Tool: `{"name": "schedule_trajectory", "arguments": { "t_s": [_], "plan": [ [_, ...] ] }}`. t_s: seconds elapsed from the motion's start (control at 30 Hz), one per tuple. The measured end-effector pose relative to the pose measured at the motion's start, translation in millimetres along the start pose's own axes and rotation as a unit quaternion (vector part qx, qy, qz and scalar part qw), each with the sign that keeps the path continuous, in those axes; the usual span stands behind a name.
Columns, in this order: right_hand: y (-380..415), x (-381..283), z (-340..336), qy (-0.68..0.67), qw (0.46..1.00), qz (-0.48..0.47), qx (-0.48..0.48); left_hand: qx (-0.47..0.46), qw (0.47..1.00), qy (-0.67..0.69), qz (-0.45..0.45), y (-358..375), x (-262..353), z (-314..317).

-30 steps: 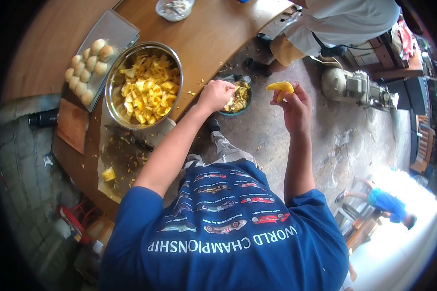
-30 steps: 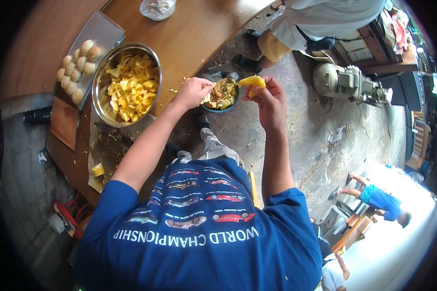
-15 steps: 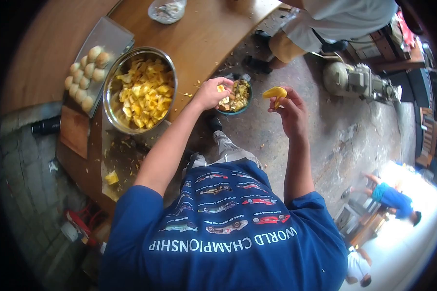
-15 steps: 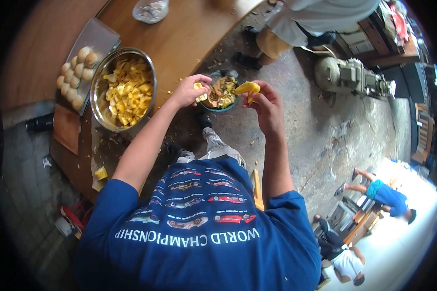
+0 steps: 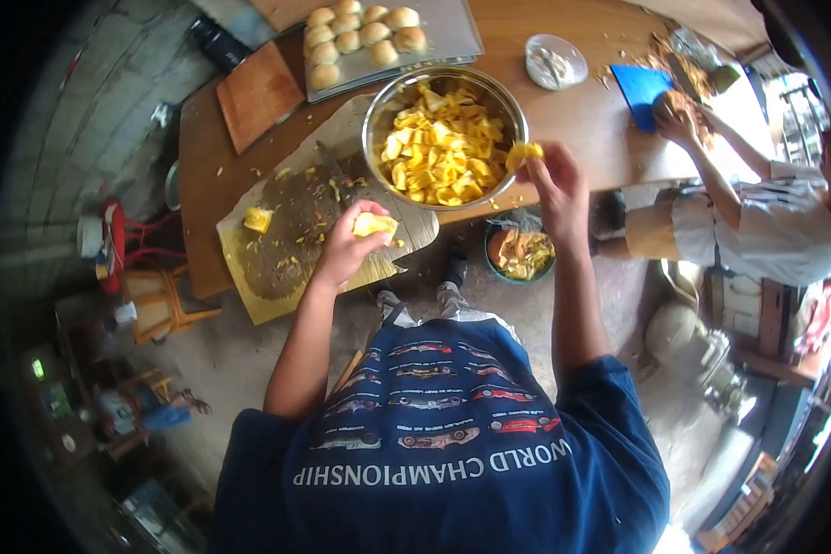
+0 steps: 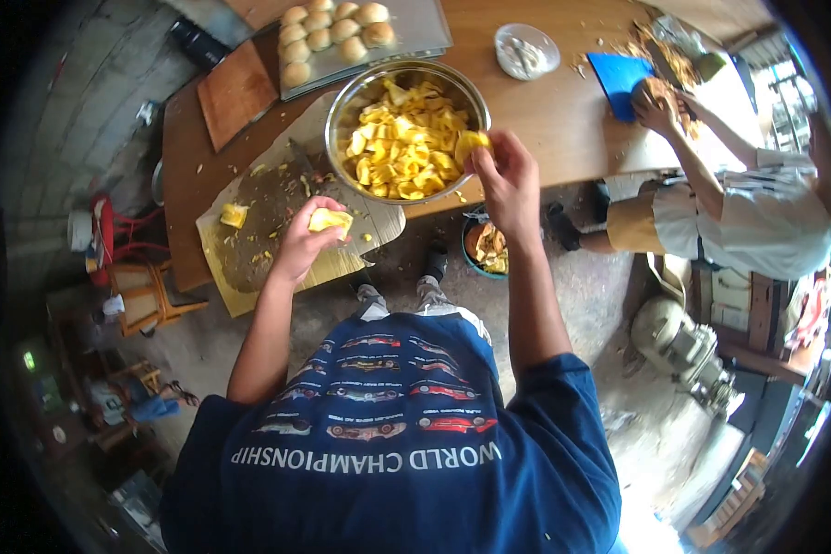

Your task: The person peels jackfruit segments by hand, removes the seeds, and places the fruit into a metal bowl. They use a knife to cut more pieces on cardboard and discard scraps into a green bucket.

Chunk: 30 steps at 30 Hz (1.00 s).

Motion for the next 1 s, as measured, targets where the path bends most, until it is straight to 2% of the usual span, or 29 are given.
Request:
{"name": "schedule_trajectory", "arguments": {
  "t_s": [0.07,0.1,0.13,0.2,0.27,0.3,0.33,0.37,0.43,0.47,0.53,0.6,0.67,0.73,0.8,0.83,0.9,1.0],
  "plan": [
    [-29.4,9.2,33.7,0.143,0.988,-0.061,0.009,0.023,0.998,0.053,-0.004,14.0,-4.3,-22.4],
    [-41.6,16.9,54.7,0.172,0.982,-0.073,-0.014,0.035,0.995,0.097,0.014,20.6,-2.7,-30.7],
    [-47.3,10.5,75.3,0.338,0.911,-0.233,-0.046,0.047,0.989,0.140,0.033,27.3,-0.2,-38.6],
    [-47.1,17.1,100.7,0.396,0.869,-0.284,-0.086,0.052,0.988,0.134,0.050,37.9,12.1,-46.8],
    [-35.7,18.3,113.6,0.333,0.908,-0.226,-0.116,0.073,0.986,0.113,0.101,44.3,26.8,-53.0],
    [-19.8,21.2,120.7,0.280,0.934,-0.182,-0.129,0.063,0.985,0.131,0.094,47.7,31.9,-54.4],
    [1.7,11.5,133.7,0.253,0.939,-0.166,-0.165,0.066,0.984,0.136,0.095,48.6,29.9,-57.3],
    [25.0,9.2,145.6,0.278,0.933,-0.098,-0.206,0.060,0.986,0.104,0.112,46.9,30.7,-58.3],
    [74.0,-3.1,173.9,0.167,0.937,-0.037,-0.305,0.042,0.991,0.064,0.112,46.5,35.5,-53.8],
    [91.7,-16.0,187.0,0.135,0.930,-0.044,-0.339,0.041,0.991,0.064,0.113,43.8,37.5,-51.9],
    [109.5,-31.5,201.9,0.149,0.922,-0.093,-0.345,-0.004,0.984,0.027,0.177,43.6,47.8,-43.9],
    [109.3,-33.8,205.4,0.130,0.931,-0.090,-0.330,-0.010,0.981,0.038,0.190,39.0,46.6,-43.3],
    [105.6,-37.8,206.9,0.154,0.929,-0.122,-0.313,0.004,0.972,-0.002,0.234,38.5,57.1,-42.0],
    [106.4,-44.9,208.8,0.157,0.932,-0.141,-0.296,-0.012,0.970,-0.028,0.239,40.6,64.5,-39.9],
    [100.6,-41.8,207.5,0.144,0.949,-0.096,-0.263,0.016,0.970,0.054,0.235,40.3,70.9,-41.8],
    [100.1,-39.7,209.1,0.143,0.949,-0.097,-0.262,0.015,0.970,0.054,0.236,40.3,74.9,-43.1],
    [96.1,-25.6,207.5,0.060,0.972,0.002,-0.226,0.062,0.977,0.146,0.142,34.7,70.3,-54.4],
    [100.9,-30.3,211.1,0.047,0.980,-0.009,-0.194,0.078,0.971,0.193,0.112,37.0,73.9,-52.3]
  ]
}}
Point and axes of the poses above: each hand's wrist, its own y-axis away from the middle knuckle, its own z-axis out of the palm, x = y × z, the point moved 7 cm from there along -y, towards the middle knuckle, and after that the axes turned 10 degrees about x, right-handed, at the moved point
